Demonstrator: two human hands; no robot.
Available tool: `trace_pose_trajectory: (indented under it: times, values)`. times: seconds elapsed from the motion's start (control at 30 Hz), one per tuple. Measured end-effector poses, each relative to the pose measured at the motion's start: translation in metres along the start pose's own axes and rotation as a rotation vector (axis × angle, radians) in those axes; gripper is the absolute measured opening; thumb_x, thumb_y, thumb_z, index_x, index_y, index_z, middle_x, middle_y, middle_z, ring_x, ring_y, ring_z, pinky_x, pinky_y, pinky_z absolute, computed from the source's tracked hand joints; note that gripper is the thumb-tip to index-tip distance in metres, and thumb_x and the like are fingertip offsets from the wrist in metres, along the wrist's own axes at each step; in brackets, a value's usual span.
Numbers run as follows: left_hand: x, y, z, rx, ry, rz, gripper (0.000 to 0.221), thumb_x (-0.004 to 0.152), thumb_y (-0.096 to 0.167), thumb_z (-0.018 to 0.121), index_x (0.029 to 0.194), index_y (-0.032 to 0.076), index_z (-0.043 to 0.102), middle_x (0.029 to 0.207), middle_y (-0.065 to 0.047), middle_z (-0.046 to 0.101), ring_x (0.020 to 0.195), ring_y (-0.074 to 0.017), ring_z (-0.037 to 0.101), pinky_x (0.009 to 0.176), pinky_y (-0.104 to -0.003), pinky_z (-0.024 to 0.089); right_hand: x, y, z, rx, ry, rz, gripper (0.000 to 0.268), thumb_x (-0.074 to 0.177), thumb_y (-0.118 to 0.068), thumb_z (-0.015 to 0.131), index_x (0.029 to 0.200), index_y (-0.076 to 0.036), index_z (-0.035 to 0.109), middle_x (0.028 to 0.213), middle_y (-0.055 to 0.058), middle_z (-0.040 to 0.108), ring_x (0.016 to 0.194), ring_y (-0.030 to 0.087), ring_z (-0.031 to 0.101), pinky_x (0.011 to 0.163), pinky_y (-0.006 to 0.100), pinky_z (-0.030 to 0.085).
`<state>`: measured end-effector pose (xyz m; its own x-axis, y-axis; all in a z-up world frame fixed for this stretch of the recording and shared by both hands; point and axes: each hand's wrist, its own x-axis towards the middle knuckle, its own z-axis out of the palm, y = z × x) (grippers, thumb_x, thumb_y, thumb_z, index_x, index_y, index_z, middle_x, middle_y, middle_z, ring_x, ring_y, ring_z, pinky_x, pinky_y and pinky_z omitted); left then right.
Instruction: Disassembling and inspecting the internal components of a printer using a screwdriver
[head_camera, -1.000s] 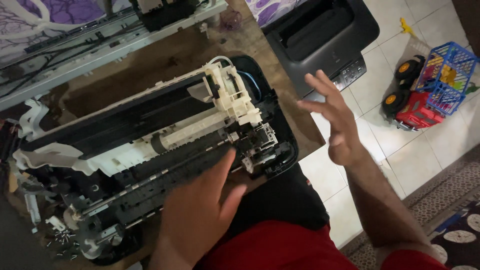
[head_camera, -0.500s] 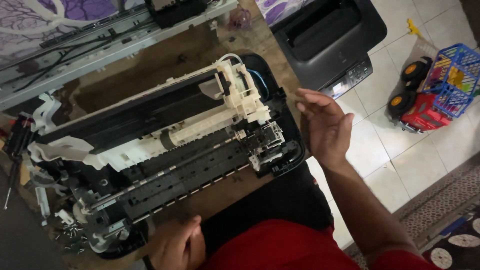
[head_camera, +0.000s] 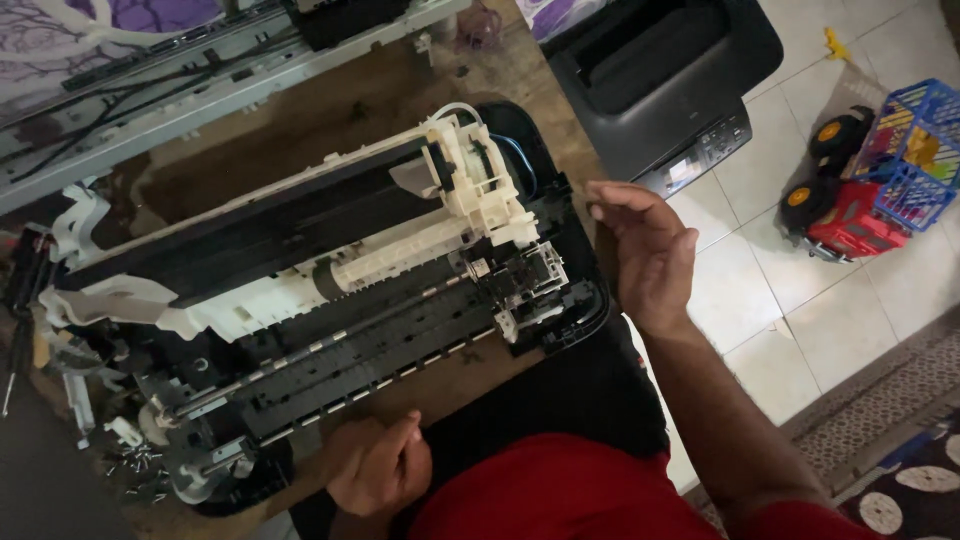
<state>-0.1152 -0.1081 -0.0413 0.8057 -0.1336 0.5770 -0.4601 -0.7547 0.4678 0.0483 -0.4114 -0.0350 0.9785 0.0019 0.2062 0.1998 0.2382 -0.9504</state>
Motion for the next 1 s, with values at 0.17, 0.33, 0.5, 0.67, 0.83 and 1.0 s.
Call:
trace_pose_trajectory:
  times: [0.17,0.33,0.5,0.67,0.83,1.0]
  values:
    - [-0.019,-0.003,0.005,0.023,0.037,-0.084,0.017,0.094,0.020,0.064,0.105,0.014,0.075,0.073,-0.004,0.064,0.058,-0.0258,0.057,0.057,-0.040,0.049,0.000,-0.001,-0.004,-0.020,0.018,0.024,0.075,0.105,-0.070,0.037,0.128,-0.004,0.064,0.132,0.013,0.067,0.129,0.025,0.063,0.111,0.037,0.049]
    - [0.005,0.007,-0.002,-0.020,0.063,-0.065,0.011,0.094,0.013,0.065,0.100,0.008,0.073,0.060,-0.002,0.056,0.046,-0.0176,0.046,0.047,-0.035,0.042,0.000,-0.006,0.004,-0.051,0.012,0.030,0.072,0.106,-0.066,0.035,0.128,-0.004,0.063,0.131,0.011,0.065,0.129,0.023,0.061,0.110,0.035,0.046]
    - [-0.004,0.002,0.004,-0.069,0.065,-0.021,0.011,0.092,0.007,0.065,0.101,0.004,0.071,0.072,-0.005,0.064,0.054,-0.0199,0.058,0.051,-0.035,0.048,-0.001,-0.006,0.004,-0.039,0.030,-0.005,0.071,0.106,-0.065,0.037,0.127,-0.002,0.063,0.128,0.012,0.066,0.123,0.022,0.061,0.107,0.035,0.046]
    - [-0.010,0.002,0.004,-0.009,0.112,-0.032,0.011,0.092,0.011,0.069,0.098,0.005,0.075,0.080,-0.007,0.070,0.065,-0.0246,0.064,0.062,-0.039,0.052,-0.001,-0.007,0.008,-0.130,0.077,0.003,0.072,0.103,-0.067,0.045,0.123,0.000,0.063,0.125,0.014,0.068,0.122,0.023,0.065,0.106,0.032,0.050]
    - [-0.017,0.001,0.003,-0.003,0.068,-0.052,0.010,0.092,0.011,0.067,0.099,0.008,0.073,0.082,-0.005,0.072,0.065,-0.0247,0.066,0.065,-0.039,0.052,-0.005,0.002,0.004,-0.068,0.069,0.019,0.073,0.101,-0.067,0.047,0.124,0.000,0.062,0.124,0.013,0.069,0.116,0.020,0.065,0.105,0.033,0.050]
    - [-0.021,-0.001,0.006,0.163,0.224,-0.015,0.014,0.086,0.022,0.069,0.091,0.016,0.081,0.071,-0.004,0.066,0.062,-0.0250,0.065,0.061,-0.037,0.058,-0.005,0.050,-0.036,-0.085,0.124,0.056,0.070,0.103,-0.062,0.035,0.119,-0.002,0.067,0.117,0.015,0.072,0.114,0.025,0.072,0.100,0.035,0.058]
